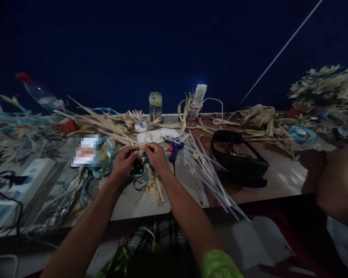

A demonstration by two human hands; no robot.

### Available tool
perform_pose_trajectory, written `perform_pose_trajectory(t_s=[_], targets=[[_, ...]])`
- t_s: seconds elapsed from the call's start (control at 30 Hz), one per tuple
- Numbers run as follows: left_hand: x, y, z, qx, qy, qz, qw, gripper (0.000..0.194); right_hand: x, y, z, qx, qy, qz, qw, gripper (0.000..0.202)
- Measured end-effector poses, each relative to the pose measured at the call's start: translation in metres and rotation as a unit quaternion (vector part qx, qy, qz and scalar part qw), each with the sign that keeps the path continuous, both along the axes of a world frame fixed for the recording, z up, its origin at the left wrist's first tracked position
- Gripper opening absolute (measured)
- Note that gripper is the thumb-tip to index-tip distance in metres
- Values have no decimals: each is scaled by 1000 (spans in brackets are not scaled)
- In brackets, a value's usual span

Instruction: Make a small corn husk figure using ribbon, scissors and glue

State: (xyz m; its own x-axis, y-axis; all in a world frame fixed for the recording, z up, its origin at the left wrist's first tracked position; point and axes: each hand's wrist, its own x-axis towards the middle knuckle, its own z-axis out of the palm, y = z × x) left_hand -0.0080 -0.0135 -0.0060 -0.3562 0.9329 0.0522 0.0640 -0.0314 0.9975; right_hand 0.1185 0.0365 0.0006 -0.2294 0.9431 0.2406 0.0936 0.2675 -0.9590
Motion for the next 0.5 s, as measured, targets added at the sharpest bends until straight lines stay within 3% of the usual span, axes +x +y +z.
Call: perform_pose_trajectory(t_s=[0.33, 0.5], targets=[[-1, 2, -6, -3, 40, -56, 998, 20, -2, -2, -3, 17, -7, 0, 1000, 19], [-2, 2, -10, -18, 49, -65, 997, 21, -1, 2, -6, -26, 36, -16, 999, 19]])
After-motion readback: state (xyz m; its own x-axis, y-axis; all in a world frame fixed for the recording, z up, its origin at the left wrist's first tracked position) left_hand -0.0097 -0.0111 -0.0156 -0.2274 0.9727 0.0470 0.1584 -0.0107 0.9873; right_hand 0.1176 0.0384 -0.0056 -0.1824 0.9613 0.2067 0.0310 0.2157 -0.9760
